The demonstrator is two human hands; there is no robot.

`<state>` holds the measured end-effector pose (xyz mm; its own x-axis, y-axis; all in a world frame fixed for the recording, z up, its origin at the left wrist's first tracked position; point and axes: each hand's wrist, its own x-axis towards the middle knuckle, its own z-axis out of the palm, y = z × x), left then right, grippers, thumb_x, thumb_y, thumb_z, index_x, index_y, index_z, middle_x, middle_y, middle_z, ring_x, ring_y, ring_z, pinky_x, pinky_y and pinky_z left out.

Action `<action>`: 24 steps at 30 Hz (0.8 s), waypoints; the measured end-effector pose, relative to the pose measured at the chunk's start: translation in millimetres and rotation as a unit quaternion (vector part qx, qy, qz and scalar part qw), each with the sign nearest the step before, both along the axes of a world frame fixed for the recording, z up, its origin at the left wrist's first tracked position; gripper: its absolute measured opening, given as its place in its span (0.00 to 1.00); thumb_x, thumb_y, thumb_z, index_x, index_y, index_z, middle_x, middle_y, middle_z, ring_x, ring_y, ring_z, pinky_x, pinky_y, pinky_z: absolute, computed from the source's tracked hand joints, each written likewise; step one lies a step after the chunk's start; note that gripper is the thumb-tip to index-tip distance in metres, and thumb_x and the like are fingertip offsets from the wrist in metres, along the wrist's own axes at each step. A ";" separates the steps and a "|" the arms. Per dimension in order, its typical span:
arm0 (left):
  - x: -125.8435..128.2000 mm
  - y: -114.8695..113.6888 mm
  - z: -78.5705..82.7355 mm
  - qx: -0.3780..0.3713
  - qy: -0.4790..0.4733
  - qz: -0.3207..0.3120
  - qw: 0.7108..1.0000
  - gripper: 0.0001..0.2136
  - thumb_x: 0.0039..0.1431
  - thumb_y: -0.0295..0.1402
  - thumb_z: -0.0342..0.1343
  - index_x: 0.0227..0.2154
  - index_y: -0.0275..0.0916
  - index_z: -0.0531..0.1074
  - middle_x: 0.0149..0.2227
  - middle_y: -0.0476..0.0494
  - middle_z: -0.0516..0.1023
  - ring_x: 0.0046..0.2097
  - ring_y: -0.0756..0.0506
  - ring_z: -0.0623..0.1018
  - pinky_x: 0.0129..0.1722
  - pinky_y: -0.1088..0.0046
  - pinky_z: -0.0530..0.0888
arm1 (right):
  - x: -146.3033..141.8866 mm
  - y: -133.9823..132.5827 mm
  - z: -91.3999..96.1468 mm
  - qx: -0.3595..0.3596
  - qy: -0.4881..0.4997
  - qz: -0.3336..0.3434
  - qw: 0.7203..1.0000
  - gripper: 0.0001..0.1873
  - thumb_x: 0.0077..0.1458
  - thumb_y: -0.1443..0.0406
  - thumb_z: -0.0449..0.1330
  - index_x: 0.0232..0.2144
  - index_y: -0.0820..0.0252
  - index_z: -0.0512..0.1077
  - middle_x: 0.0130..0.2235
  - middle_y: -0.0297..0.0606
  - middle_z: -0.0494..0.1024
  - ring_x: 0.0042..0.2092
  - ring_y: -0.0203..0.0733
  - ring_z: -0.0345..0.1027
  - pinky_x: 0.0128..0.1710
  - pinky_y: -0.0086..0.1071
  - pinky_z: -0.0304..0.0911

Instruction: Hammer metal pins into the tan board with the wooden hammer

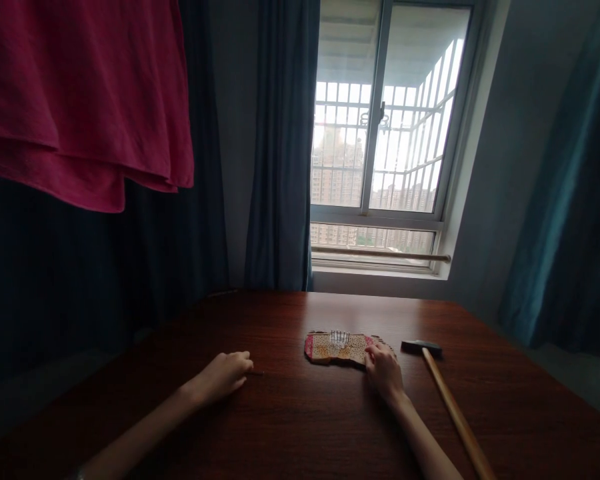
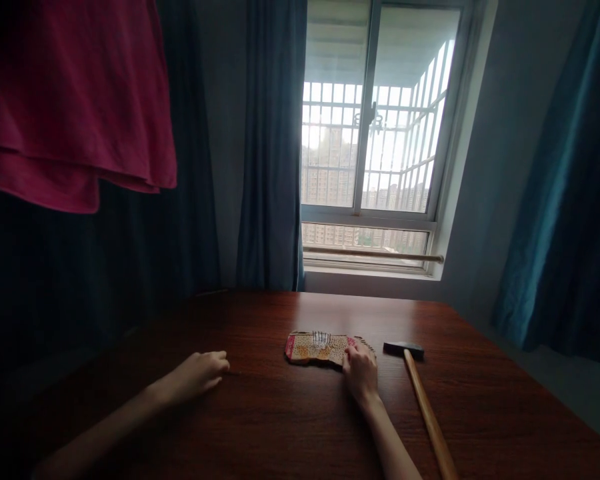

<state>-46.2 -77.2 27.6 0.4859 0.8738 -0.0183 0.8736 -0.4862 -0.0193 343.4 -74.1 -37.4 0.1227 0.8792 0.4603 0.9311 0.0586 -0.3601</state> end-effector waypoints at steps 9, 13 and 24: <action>-2.7 9.8 -24.3 0.048 0.061 -0.048 0.996 0.12 0.55 0.22 0.43 0.28 0.38 0.72 0.35 0.41 0.72 0.37 0.45 0.72 0.35 0.71 0.68 | -0.3 -1.4 -3.0 0.009 0.004 0.004 1.000 0.14 0.51 0.68 0.48 0.33 0.57 0.74 0.38 0.39 0.74 0.43 0.43 0.65 0.46 0.33 0.55; 2.3 9.9 -27.7 0.061 0.086 -0.071 0.992 0.12 0.53 0.19 0.44 0.29 0.36 0.72 0.34 0.40 0.72 0.37 0.44 0.73 0.34 0.70 0.69 | 0.8 -1.0 -3.6 0.012 0.007 0.010 1.000 0.14 0.51 0.67 0.48 0.32 0.57 0.74 0.37 0.39 0.74 0.43 0.43 0.65 0.45 0.33 0.54; 11.6 4.9 -22.3 0.069 0.065 -0.044 0.995 0.11 0.55 0.24 0.46 0.37 0.38 0.70 0.41 0.39 0.70 0.43 0.44 0.71 0.40 0.71 0.69 | 2.5 2.3 -7.9 0.022 0.025 0.015 0.999 0.13 0.51 0.66 0.49 0.30 0.57 0.74 0.35 0.38 0.74 0.41 0.42 0.65 0.44 0.31 0.55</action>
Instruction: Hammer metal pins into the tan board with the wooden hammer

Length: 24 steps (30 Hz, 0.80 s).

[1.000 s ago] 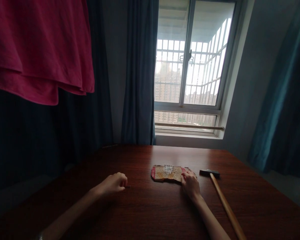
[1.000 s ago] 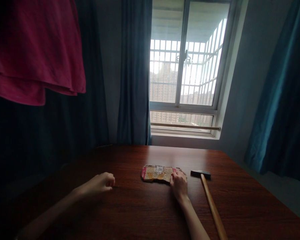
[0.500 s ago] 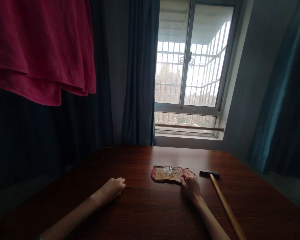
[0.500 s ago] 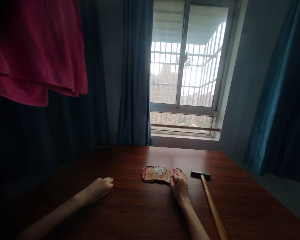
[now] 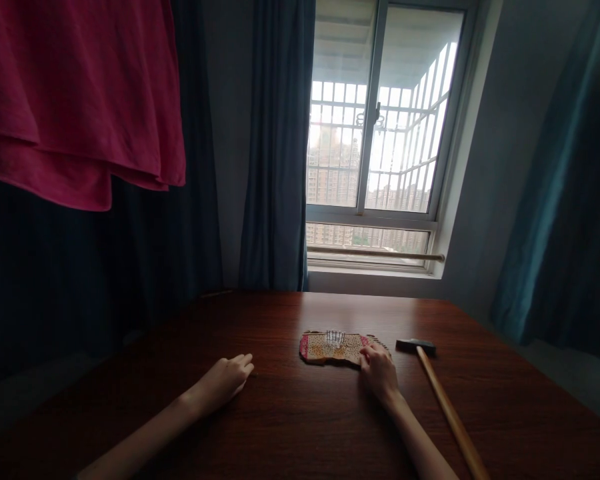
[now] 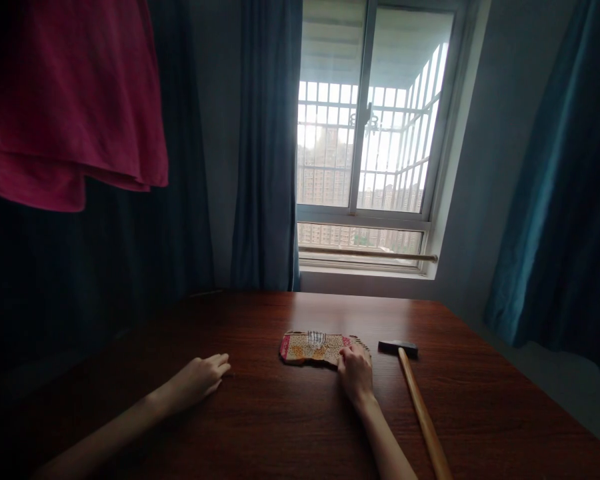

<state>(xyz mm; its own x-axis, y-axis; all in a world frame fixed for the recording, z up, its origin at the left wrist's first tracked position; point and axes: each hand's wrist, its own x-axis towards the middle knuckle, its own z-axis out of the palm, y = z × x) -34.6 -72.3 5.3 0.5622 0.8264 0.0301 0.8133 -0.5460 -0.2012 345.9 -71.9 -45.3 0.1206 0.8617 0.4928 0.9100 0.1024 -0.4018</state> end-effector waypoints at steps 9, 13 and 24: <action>-1.0 5.8 -9.9 0.009 0.014 -0.028 0.999 0.11 0.55 0.22 0.43 0.31 0.37 0.70 0.36 0.41 0.71 0.38 0.45 0.72 0.35 0.71 0.69 | 1.3 4.4 -5.8 0.006 0.029 0.004 1.000 0.12 0.50 0.67 0.49 0.29 0.56 0.74 0.35 0.39 0.74 0.41 0.43 0.65 0.44 0.32 0.55; -0.3 12.8 -6.2 -0.004 -0.007 -0.025 1.000 0.10 0.55 0.23 0.43 0.30 0.38 0.69 0.35 0.43 0.71 0.37 0.46 0.73 0.35 0.72 0.68 | 1.7 4.6 -5.0 0.009 0.051 0.013 0.999 0.12 0.49 0.67 0.49 0.28 0.56 0.73 0.34 0.40 0.74 0.39 0.43 0.66 0.44 0.34 0.55; 42.2 36.7 -5.1 -0.134 -0.284 -0.015 0.949 0.06 0.49 0.32 0.50 0.27 0.36 0.71 0.30 0.47 0.74 0.31 0.49 0.72 0.31 0.76 0.66 | -13.5 2.7 5.0 0.017 0.205 0.101 0.973 0.11 0.49 0.65 0.52 0.29 0.57 0.74 0.36 0.42 0.75 0.39 0.46 0.67 0.42 0.38 0.60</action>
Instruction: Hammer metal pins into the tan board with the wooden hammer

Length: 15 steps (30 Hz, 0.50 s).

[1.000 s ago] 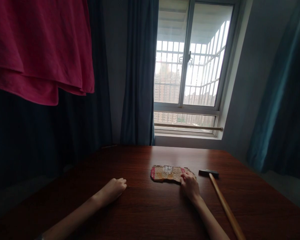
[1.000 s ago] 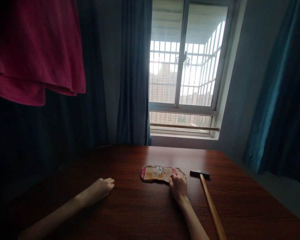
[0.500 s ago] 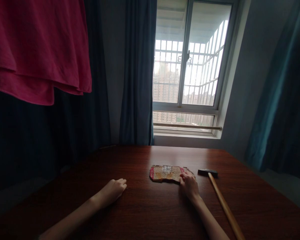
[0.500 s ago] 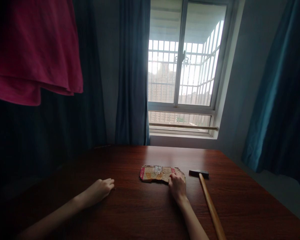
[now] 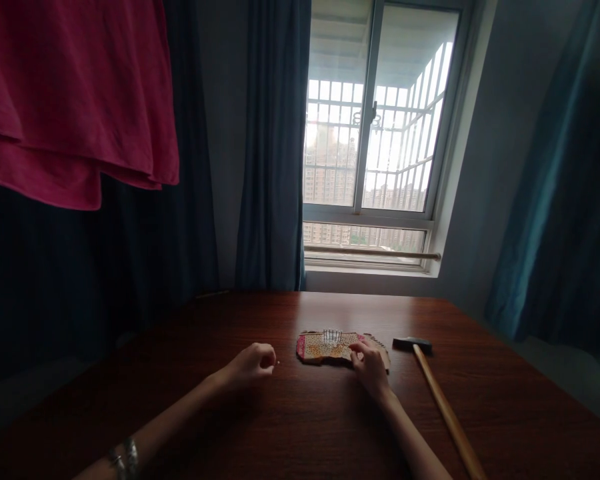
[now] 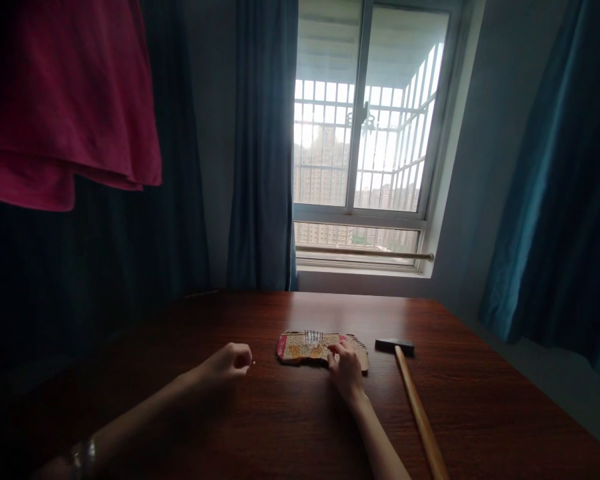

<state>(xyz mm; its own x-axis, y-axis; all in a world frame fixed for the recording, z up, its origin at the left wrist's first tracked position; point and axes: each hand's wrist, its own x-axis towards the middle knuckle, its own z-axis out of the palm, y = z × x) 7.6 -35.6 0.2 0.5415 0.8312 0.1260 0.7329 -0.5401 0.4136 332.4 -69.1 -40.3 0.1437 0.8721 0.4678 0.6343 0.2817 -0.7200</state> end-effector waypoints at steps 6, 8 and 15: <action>82.9 0.8 -4.5 -0.166 -0.283 0.009 0.945 0.13 0.47 0.38 0.54 0.28 0.31 0.71 0.21 0.47 0.72 0.20 0.52 0.68 0.18 0.78 0.64 | -23.8 4.2 -2.9 -0.063 0.141 0.128 0.980 0.14 0.48 0.59 0.56 0.33 0.61 0.76 0.30 0.40 0.78 0.29 0.42 0.69 0.23 0.31 0.64; 106.4 -2.5 -4.3 -0.193 -0.315 -0.003 0.929 0.13 0.45 0.39 0.55 0.26 0.31 0.71 0.20 0.48 0.71 0.18 0.52 0.67 0.16 0.78 0.63 | -27.9 4.0 -2.5 -0.087 0.180 0.164 0.966 0.18 0.46 0.55 0.58 0.34 0.62 0.76 0.28 0.40 0.77 0.26 0.41 0.68 0.19 0.30 0.62; 143.9 -5.5 -10.6 -0.195 -0.372 -0.028 0.907 0.12 0.45 0.38 0.57 0.25 0.32 0.73 0.22 0.45 0.72 0.22 0.51 0.70 0.15 0.80 0.64 | -25.0 4.9 -0.2 -0.111 0.276 0.204 0.932 0.18 0.41 0.54 0.63 0.30 0.63 0.77 0.26 0.39 0.77 0.27 0.39 0.68 0.20 0.27 0.61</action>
<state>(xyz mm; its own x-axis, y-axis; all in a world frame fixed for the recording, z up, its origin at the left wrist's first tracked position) 151.6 -41.1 -10.4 0.4705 0.8646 0.1764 0.1480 -0.2744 0.9502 307.5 -64.2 -40.5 -0.0564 0.9735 0.2215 0.0214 0.2230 -0.9746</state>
